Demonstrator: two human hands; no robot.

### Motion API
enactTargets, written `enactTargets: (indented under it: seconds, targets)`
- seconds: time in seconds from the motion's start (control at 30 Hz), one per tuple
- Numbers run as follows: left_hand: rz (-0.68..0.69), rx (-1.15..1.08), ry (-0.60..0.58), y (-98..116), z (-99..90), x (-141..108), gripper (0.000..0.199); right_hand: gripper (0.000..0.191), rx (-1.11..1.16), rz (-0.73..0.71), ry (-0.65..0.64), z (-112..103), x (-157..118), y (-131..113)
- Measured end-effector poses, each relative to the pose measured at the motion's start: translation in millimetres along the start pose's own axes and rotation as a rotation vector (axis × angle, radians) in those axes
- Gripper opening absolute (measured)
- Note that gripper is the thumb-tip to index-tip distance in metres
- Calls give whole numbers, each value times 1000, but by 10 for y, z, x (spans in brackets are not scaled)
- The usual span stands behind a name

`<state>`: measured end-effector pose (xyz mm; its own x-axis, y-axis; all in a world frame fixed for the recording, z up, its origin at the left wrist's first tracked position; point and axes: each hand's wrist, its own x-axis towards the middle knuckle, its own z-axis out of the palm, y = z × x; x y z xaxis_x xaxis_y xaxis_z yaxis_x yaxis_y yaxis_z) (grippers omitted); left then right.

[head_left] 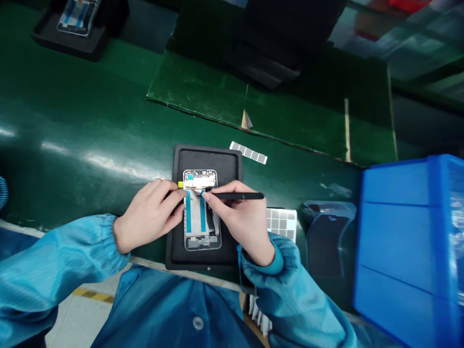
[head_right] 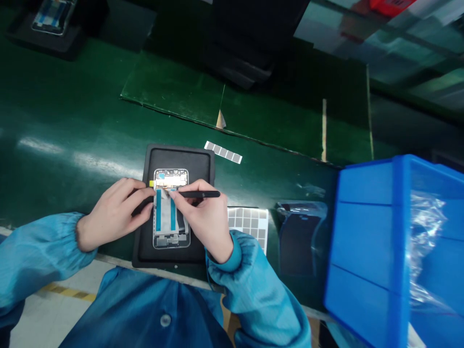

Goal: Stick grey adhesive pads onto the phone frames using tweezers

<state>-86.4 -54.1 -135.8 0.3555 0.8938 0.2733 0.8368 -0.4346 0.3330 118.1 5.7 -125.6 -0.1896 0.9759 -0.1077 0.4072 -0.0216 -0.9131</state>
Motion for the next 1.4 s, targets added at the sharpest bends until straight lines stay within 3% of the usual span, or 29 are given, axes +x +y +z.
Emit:
enactTargets:
  seconds: [0.8,1.17,1.4]
  targets:
    - [33,23,1,-17,8,-10,24,14,-54,-22,-10,-7,-10,26]
    - [95,222,-122,0,-40,-11,39,14,-69,-54,-1,-21,-22,15]
    - [100,249,-222,85,-110,79,39,15,50,2,89,-92,-44,58]
